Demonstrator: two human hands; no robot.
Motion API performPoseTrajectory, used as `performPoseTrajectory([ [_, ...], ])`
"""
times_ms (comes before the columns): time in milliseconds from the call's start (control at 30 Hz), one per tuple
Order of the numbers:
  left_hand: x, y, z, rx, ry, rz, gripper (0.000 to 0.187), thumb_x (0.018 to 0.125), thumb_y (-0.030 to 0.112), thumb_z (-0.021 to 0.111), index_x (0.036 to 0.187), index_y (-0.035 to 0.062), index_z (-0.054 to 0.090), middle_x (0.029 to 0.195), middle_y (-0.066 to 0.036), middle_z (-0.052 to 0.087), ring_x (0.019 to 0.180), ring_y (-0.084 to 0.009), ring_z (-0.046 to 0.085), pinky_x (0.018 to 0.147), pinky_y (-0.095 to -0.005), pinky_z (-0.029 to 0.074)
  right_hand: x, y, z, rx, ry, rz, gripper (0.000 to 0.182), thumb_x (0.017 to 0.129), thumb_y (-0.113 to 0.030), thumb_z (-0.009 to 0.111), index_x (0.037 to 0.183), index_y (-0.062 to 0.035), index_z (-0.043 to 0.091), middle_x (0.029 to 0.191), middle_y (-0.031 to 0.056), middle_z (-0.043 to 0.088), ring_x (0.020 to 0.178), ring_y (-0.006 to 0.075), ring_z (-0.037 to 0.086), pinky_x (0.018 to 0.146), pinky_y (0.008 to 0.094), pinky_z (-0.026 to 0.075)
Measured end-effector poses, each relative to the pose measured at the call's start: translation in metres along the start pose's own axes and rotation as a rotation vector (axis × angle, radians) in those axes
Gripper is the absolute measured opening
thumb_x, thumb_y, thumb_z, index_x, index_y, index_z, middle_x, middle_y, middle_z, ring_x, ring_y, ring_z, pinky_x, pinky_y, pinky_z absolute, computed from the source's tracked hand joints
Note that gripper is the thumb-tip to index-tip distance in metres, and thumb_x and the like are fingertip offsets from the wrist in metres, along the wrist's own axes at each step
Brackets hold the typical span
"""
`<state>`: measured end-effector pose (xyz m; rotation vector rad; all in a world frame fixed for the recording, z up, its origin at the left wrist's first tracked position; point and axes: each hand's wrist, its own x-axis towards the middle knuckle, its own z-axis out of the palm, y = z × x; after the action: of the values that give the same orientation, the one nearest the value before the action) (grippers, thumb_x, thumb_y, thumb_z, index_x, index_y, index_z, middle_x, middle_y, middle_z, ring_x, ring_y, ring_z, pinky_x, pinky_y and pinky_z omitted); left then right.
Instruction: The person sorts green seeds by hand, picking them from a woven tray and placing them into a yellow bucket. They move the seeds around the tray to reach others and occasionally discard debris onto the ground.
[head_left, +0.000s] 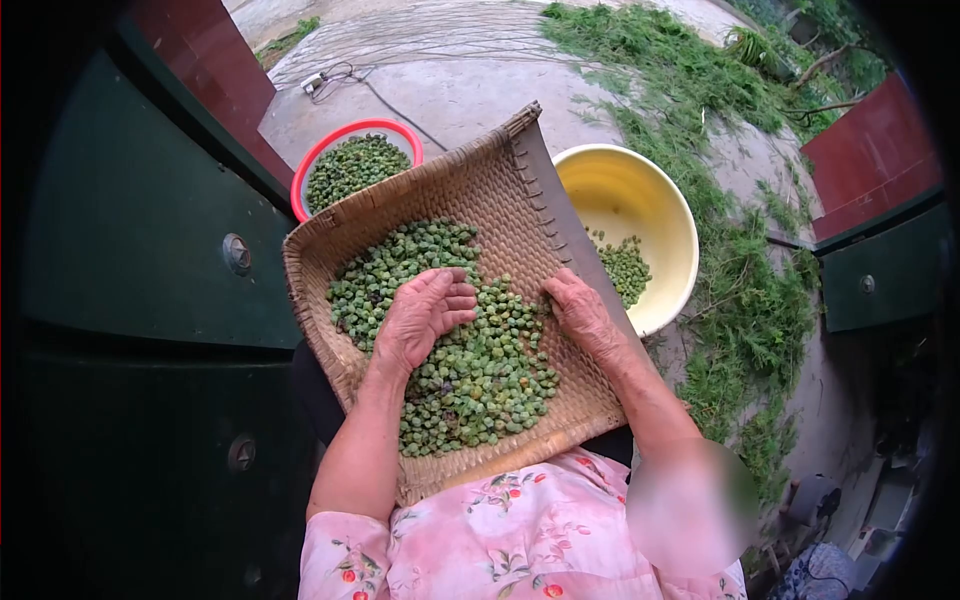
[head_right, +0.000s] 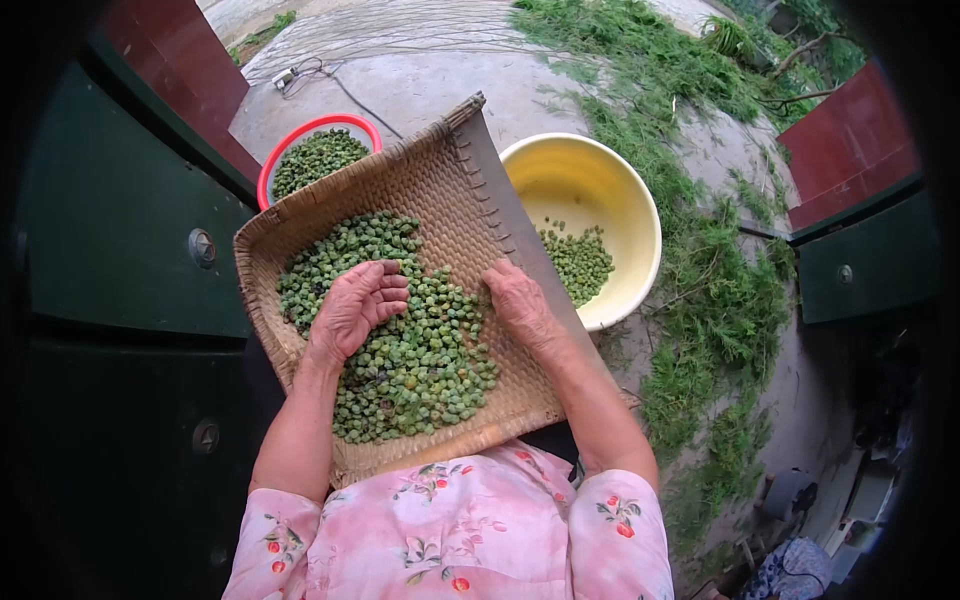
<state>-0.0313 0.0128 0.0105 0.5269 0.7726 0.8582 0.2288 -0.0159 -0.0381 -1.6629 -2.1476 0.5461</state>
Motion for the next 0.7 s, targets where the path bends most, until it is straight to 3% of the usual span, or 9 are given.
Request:
performPoseTrajectory([
  [100, 0.0, 0.001, 0.001, 0.004, 0.007, -0.001, 0.028, 0.095, 0.019, 0.052, 0.111, -0.0038, 0.052, 0.092, -0.012, 0.062, 0.08, -0.0179, 0.063, 0.068, -0.0292, 0.056, -0.005, -0.002, -0.01, 0.103, 0.135, 0.009, 0.019, 0.08, -0.003, 0.053, 0.099, -0.0061, 0.056, 0.097, 0.0163, 0.053, 0.09, 0.036, 0.057, 0.077, 0.0432, 0.047],
  [300, 0.0, 0.0, 0.002, 0.007, 0.009, -0.001, 0.028, 0.095, 0.019, 0.052, 0.11, -0.0039, 0.052, 0.092, -0.011, 0.062, 0.08, -0.018, 0.063, 0.068, -0.0295, 0.057, -0.015, -0.013, -0.012, -0.025, -0.096, -0.018, 0.019, 0.081, -0.003, 0.054, 0.1, -0.0048, 0.055, 0.096, 0.0169, 0.053, 0.089, 0.0369, 0.056, 0.077, 0.043, 0.048],
  [400, -0.001, 0.001, 0.001, 0.003, 0.007, 0.003, 0.028, 0.095, 0.019, 0.052, 0.11, -0.0038, 0.053, 0.092, -0.012, 0.062, 0.08, -0.0181, 0.063, 0.068, -0.0296, 0.057, -0.016, -0.009, -0.006, 0.041, 0.036, 0.007, 0.023, 0.077, 0.0, 0.058, 0.099, -0.0043, 0.057, 0.088, 0.0152, 0.054, 0.086, 0.0357, 0.056, 0.076, 0.0416, 0.047],
  [500, 0.0, 0.0, 0.0, 0.004, 0.02, 0.003, 0.028, 0.095, 0.019, 0.052, 0.11, -0.0038, 0.053, 0.093, -0.012, 0.061, 0.08, -0.0182, 0.063, 0.068, -0.0296, 0.057, -0.009, 0.005, -0.029, 0.1, 0.329, -0.026, 0.021, 0.077, 0.0, 0.056, 0.098, -0.0037, 0.058, 0.087, 0.0148, 0.054, 0.084, 0.0331, 0.057, 0.074, 0.0396, 0.046],
  [533, 0.0, -0.001, 0.0, 0.007, 0.025, 0.002, 0.028, 0.095, 0.019, 0.052, 0.11, -0.0038, 0.053, 0.093, -0.012, 0.061, 0.08, -0.0182, 0.063, 0.068, -0.0296, 0.057, -0.008, 0.01, -0.041, 0.078, 0.346, 0.091, 0.02, 0.077, 0.001, 0.056, 0.096, -0.003, 0.059, 0.086, 0.0142, 0.054, 0.084, 0.0305, 0.056, 0.073, 0.0377, 0.046],
  [567, 0.0, 0.0, 0.001, 0.01, 0.025, -0.001, 0.028, 0.095, 0.019, 0.052, 0.11, -0.0038, 0.053, 0.093, -0.012, 0.061, 0.08, -0.0182, 0.063, 0.068, -0.0296, 0.057, -0.006, 0.025, -0.048, 0.033, 0.324, 0.191, 0.024, 0.077, -0.001, 0.058, 0.1, -0.0049, 0.06, 0.093, 0.0163, 0.057, 0.089, 0.0315, 0.057, 0.078, 0.0391, 0.046],
  [667, 0.0, 0.001, 0.002, 0.017, 0.022, -0.004, 0.028, 0.095, 0.019, 0.052, 0.11, -0.0038, 0.053, 0.093, -0.012, 0.061, 0.08, -0.0182, 0.063, 0.068, -0.0294, 0.057, -0.008, 0.036, -0.06, -0.484, 0.412, 0.202, 0.027, 0.077, -0.004, 0.059, 0.103, -0.0075, 0.063, 0.102, 0.0188, 0.058, 0.094, 0.0332, 0.056, 0.083, 0.0423, 0.046],
  [700, 0.0, 0.0, 0.001, 0.017, 0.021, -0.002, 0.028, 0.095, 0.019, 0.052, 0.11, -0.0038, 0.053, 0.093, -0.012, 0.061, 0.08, -0.0181, 0.063, 0.068, -0.0293, 0.057, -0.006, 0.033, -0.058, -0.523, 0.425, 0.164, 0.023, 0.077, -0.005, 0.059, 0.099, -0.0102, 0.062, 0.109, 0.0172, 0.058, 0.094, 0.0363, 0.057, 0.082, 0.0412, 0.048],
])
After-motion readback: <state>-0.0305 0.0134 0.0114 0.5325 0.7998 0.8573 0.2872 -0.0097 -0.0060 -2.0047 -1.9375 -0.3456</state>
